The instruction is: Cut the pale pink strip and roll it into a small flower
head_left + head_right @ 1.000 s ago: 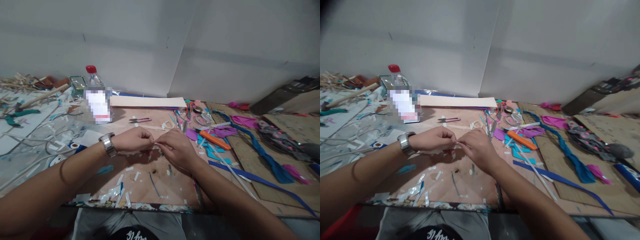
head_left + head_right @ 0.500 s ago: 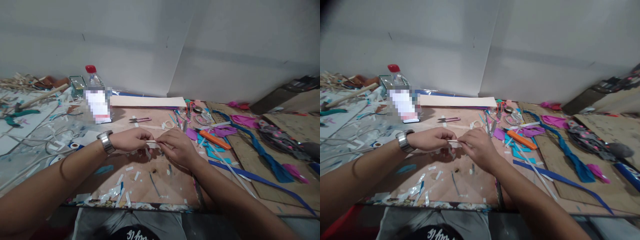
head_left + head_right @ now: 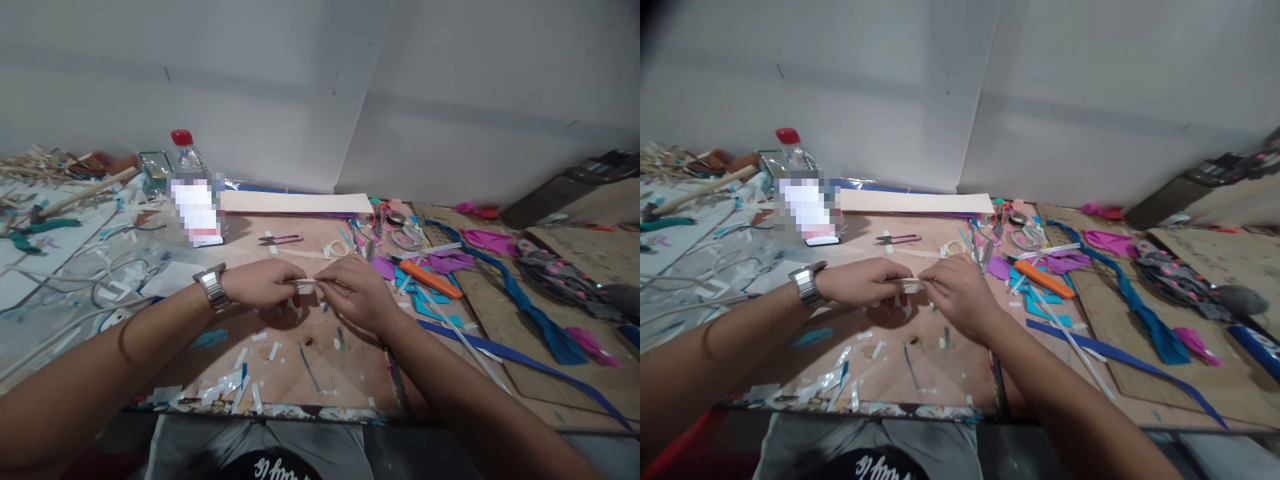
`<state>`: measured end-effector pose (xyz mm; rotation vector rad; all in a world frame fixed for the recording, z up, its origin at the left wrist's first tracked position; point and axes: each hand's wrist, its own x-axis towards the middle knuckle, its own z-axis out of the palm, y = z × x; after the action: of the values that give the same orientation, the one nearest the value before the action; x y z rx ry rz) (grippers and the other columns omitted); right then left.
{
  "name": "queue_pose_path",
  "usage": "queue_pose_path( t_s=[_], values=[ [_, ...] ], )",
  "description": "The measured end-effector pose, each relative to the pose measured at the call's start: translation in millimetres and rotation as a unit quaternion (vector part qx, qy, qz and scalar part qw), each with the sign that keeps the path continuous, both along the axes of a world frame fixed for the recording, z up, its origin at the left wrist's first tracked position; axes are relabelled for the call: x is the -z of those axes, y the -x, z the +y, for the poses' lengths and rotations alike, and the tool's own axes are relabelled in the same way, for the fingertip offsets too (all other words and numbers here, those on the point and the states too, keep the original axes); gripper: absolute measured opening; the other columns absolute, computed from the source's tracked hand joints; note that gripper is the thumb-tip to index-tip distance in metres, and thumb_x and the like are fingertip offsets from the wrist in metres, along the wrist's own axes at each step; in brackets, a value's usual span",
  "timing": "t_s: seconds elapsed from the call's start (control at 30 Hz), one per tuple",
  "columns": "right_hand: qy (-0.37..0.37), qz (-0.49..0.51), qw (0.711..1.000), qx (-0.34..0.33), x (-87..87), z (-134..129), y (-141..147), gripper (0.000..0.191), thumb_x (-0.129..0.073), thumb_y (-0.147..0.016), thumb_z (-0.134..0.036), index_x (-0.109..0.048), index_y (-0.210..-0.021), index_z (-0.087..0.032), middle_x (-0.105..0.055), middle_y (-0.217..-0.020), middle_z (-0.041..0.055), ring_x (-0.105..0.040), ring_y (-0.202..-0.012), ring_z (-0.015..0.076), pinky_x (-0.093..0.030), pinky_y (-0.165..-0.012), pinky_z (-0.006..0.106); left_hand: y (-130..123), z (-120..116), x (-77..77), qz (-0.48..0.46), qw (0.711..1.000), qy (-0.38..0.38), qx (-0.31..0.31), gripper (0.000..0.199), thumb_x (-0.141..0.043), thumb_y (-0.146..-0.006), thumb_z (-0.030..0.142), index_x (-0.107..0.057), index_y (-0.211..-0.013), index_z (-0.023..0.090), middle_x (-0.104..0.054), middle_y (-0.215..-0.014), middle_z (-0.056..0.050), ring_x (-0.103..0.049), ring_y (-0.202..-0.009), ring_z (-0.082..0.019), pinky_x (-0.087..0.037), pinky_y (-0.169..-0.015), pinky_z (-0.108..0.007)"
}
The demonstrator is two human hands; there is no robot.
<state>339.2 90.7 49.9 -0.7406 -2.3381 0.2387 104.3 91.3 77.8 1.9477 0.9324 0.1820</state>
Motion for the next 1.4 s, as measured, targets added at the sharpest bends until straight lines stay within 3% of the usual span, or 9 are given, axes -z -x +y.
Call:
queue_pose_path(
  t_s=[0.1, 0.2, 0.37, 0.53, 0.63, 0.9, 1.1, 1.4],
  values=[
    [0.008, -0.005, 1.0, -0.008, -0.1, -1, 0, 0.01, -0.062, -0.096, -0.02, -0.072, -0.096, -0.021, -0.075, -0.084, 0.0045, -0.067, -0.08, 0.0202, -0.045, -0.083, 0.038, -3, -2, 1.5, -0.01, 1.0, -0.029, 0.005, 0.023, -0.049, -0.096, 0.027, -0.069, -0.095, 0.017, -0.076, -0.087, -0.004, -0.068, -0.071, -0.015, -0.048, -0.064, -0.023],
    [0.006, -0.011, 1.0, -0.014, 0.6, -1, 1, 0.011, -0.062, -0.096, -0.02, -0.073, -0.097, -0.021, -0.076, -0.085, 0.0048, -0.068, -0.082, 0.0205, -0.046, -0.083, 0.038, -3, -2, 2.6, -0.017, 1.0, -0.024, 0.004, 0.021, -0.049, -0.093, 0.024, -0.068, -0.091, 0.016, -0.074, -0.083, -0.004, -0.067, -0.071, -0.016, -0.048, -0.065, -0.023],
    [-0.011, -0.007, 0.999, -0.037, 4.8, 0, 0, 0.013, -0.063, -0.095, -0.017, -0.073, -0.101, -0.022, -0.078, -0.091, 0.0046, -0.07, -0.086, 0.0201, -0.046, -0.086, 0.039, -2, -3, 2.0, -0.066, 0.993, 0.102, -0.012, 0.021, -0.048, -0.084, 0.013, -0.067, -0.09, 0.016, -0.073, -0.086, -0.004, -0.068, -0.074, -0.016, -0.053, -0.067, -0.024],
    [-0.022, -0.004, 0.999, -0.05, 5.4, 0, 0, 0.014, -0.064, -0.095, -0.016, -0.074, -0.101, -0.023, -0.078, -0.091, 0.0037, -0.07, -0.086, 0.0194, -0.046, -0.087, 0.04, -5, -8, 5.6, -0.15, 0.952, 0.262, -0.053, 0.017, -0.051, -0.093, 0.029, -0.063, -0.091, 0.017, -0.073, -0.088, -0.007, -0.069, -0.068, -0.016, -0.053, -0.061, -0.026],
    [-0.028, -0.005, 0.998, -0.054, 3.6, 0, 1, 0.013, -0.063, -0.096, -0.017, -0.074, -0.1, -0.024, -0.078, -0.092, 0.0037, -0.07, -0.086, 0.0194, -0.047, -0.086, 0.04, -5, -10, 10.4, -0.187, 0.937, 0.287, -0.074, 0.026, -0.05, -0.099, 0.041, -0.06, -0.092, 0.017, -0.073, -0.09, -0.008, -0.071, -0.071, -0.017, -0.055, -0.064, -0.027],
    [-0.016, -0.016, 0.999, -0.032, 1.4, -1, 0, 0.01, -0.062, -0.097, -0.019, -0.071, -0.1, -0.022, -0.077, -0.09, 0.0046, -0.069, -0.086, 0.0206, -0.045, -0.086, 0.039, -3, -4, 15.1, -0.176, 0.947, 0.258, -0.075, 0.027, -0.058, -0.099, 0.041, -0.055, -0.087, 0.017, -0.069, -0.074, -0.002, -0.071, -0.063, -0.014, -0.053, -0.059, -0.024],
    [-0.008, -0.013, 1.0, -0.022, -1.1, 0, 2, 0.008, -0.062, -0.098, -0.022, -0.07, -0.098, -0.021, -0.076, -0.083, 0.0029, -0.068, -0.08, 0.019, -0.043, -0.082, 0.036, -6, -3, 10.0, -0.133, 0.978, 0.135, -0.092, 0.029, -0.058, -0.098, 0.041, -0.064, -0.086, 0.015, -0.072, -0.079, -0.003, -0.069, -0.062, -0.011, -0.052, -0.057, -0.02],
    [-0.012, -0.028, 1.0, -0.009, -0.8, 1, 1, 0.009, -0.065, -0.098, -0.024, -0.071, -0.093, -0.02, -0.076, -0.083, 0.003, -0.066, -0.08, 0.0193, -0.041, -0.082, 0.037, -9, -6, 6.0, -0.072, 0.992, -0.009, -0.103, 0.023, -0.061, -0.094, 0.032, -0.068, -0.081, 0.015, -0.073, -0.071, -0.004, -0.071, -0.064, -0.014, -0.05, -0.059, -0.021]
  ],
)
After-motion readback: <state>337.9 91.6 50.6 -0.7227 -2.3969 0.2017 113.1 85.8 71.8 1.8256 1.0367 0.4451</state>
